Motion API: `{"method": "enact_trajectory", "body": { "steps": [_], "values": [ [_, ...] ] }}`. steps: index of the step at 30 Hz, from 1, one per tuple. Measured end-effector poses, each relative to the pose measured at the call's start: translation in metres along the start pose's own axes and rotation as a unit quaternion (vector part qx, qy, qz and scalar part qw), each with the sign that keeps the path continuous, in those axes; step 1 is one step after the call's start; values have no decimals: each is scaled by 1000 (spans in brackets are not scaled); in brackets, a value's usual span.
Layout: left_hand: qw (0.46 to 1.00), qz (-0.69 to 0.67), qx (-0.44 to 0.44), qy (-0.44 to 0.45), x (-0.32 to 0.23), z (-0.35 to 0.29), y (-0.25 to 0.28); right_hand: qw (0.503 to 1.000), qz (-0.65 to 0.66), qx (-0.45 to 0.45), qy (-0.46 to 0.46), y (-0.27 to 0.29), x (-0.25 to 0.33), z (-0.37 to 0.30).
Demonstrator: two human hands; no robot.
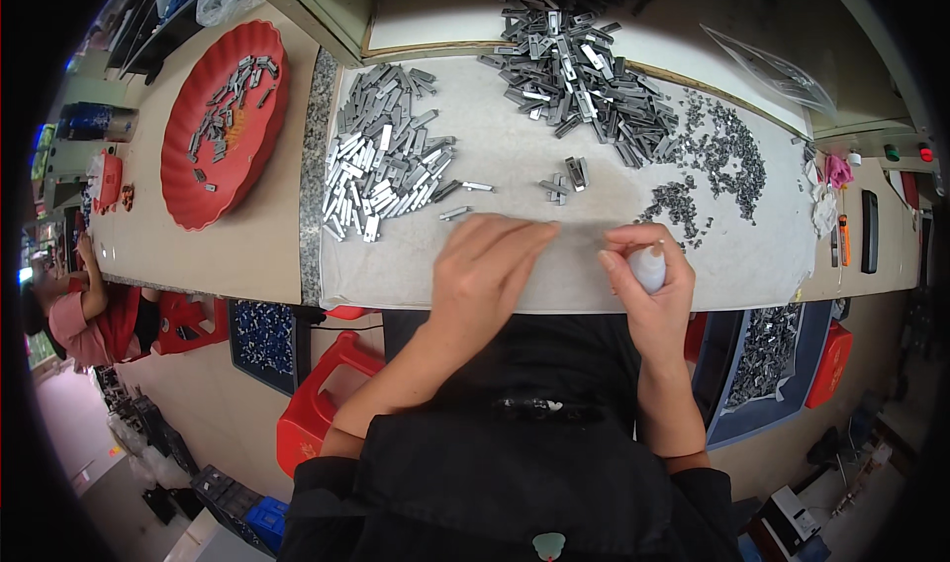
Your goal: The person applies glue to small metal circles and metal brackets with a glue applicator bottle, then assembles the components by hand at a factory workbench.
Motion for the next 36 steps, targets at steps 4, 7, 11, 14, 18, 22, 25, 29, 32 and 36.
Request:
{"method": "enact_trajectory", "body": {
  "steps": [4,7,11,14,18,22,25,29,32,36],
  "values": [
    [995,102,10,-7,6,10,17,1000,-14,-15,-12,19,-5,-7],
    [995,94,18,-12,-1,29,14,1000,-8,-14,-5,25,-6,-8],
    [989,124,72,-22,-1,52,3,999,17,-27,2,26,-1,-8],
    [984,159,77,-11,10,47,8,1000,-13,-8,3,21,1,-5],
    [995,53,50,-61,-2,18,7,999,39,18,4,-1,3,-5],
    [989,-36,51,-132,-21,11,-10,999,-26,23,15,4,-8,-6],
    [984,-116,50,-124,-15,8,-8,997,45,60,25,1,-12,-7],
    [896,-442,40,-7,-9,2,-10,987,138,70,32,-5,-8,-8],
    [836,-547,24,41,-8,0,-22,987,135,48,79,-10,-5,-7],
    [765,-642,21,46,-3,0,-36,988,82,5,133,-12,-5,-8]
  ]
}}
Point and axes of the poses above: each hand's wrist, its own z-axis towards the middle knuckle, its own y-axis out of the back of the hand, x = y × z, the point moved 5 cm from there along z, towards the middle knuckle, and after that the axes turned 12 degrees about x, right-handed, at the moved point
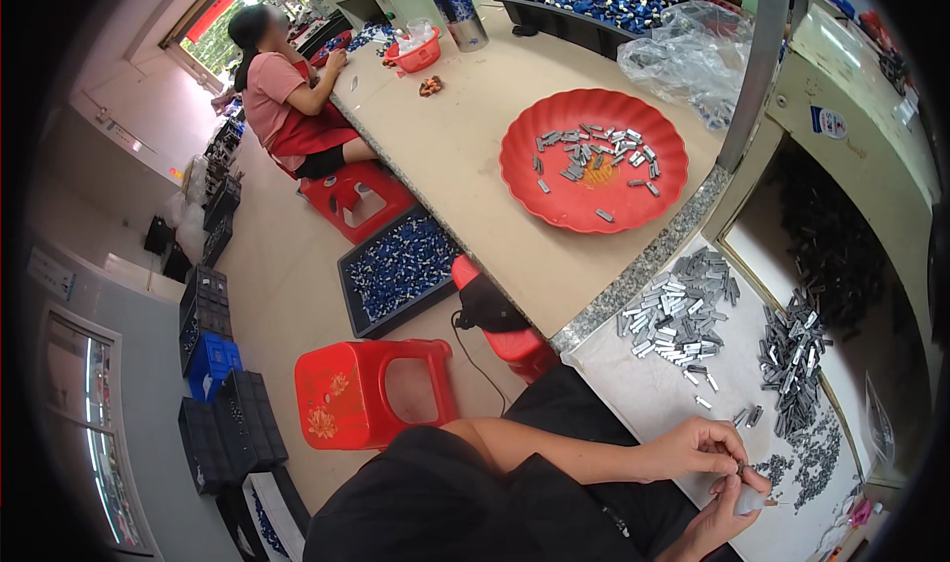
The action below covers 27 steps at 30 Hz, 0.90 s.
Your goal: The person applies glue to small metal circles and metal brackets with a glue applicator bottle, then assembles the components by hand at a factory workbench.
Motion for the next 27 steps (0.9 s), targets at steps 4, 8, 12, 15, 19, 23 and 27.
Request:
{"method": "enact_trajectory", "body": {
  "steps": [4,8,12,15,19,23,27],
  "values": [
    [999,-41,16,-1,-2,0,-1,985,-151,-57,-60,-4,11,-3],
    [999,23,-7,-26,0,-4,1,973,-135,-110,-152,-6,9,-11],
    [999,-33,-16,23,9,0,8,988,-123,-82,-37,-13,41,6],
    [998,22,-8,63,8,-2,14,999,-33,-2,-21,16,20,-3],
    [985,156,-39,66,-4,-5,20,997,-69,-12,-27,23,22,-4],
    [970,232,-47,51,-13,-8,17,997,-78,-16,0,31,36,-6],
    [961,271,-20,54,-12,-2,15,992,-53,-92,65,44,39,-18]
  ]
}}
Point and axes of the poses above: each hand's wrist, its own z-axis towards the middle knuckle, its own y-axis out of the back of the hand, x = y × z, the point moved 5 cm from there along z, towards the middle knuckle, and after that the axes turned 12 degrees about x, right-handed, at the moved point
